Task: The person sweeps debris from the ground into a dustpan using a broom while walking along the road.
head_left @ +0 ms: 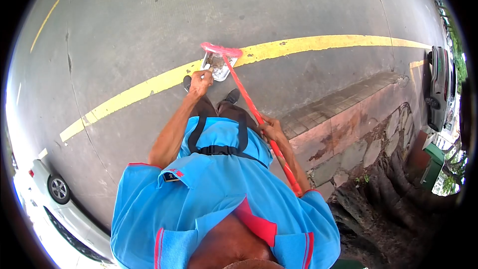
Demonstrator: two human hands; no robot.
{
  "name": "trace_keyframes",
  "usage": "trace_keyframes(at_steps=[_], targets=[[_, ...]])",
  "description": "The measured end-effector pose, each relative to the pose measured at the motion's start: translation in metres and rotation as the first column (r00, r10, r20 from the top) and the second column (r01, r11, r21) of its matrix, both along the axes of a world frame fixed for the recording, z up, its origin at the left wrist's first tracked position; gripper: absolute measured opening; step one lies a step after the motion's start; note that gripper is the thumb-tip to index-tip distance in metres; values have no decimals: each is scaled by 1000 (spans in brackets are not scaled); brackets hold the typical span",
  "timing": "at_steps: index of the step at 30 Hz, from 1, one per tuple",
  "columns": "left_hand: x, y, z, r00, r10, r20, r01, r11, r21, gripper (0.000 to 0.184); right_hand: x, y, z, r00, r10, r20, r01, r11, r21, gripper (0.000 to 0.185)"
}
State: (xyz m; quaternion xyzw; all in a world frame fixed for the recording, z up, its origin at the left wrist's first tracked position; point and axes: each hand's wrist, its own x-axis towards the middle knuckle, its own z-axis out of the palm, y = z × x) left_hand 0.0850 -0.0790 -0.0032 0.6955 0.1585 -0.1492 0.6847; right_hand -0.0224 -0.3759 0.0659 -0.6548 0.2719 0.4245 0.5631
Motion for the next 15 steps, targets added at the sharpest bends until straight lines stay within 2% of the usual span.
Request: trace_keyframes(at_steps=[3,5,6,8,11,15], targets=[[2,2,2,1000,-5,8,5,1000,5,38,6,-9,2,997,-69,-33,67,997,-46,62],[1,4,-1,1000,0,3,0,1000,-17,38,23,-7,6,997,-66,45,69,993,-90,59],[1,3,-4,1000,-3,-12,3,1000,12,39,30,-8,-3,997,-62,44,66,994,-90,59],[2,2,-6,1000,2,-26,-1,999,44,40,48,-9,-34,978,-58,200,92,981,-168,58],[0,0,-6,1000,-1,-15,2,997,81,41,80,-11,-70,953,-34,302,104,971,-216,57],[2,1,1,1000,-20,19,18,994,110,46,90,-3,-87,959,-3,282,74,968,-241,55]])
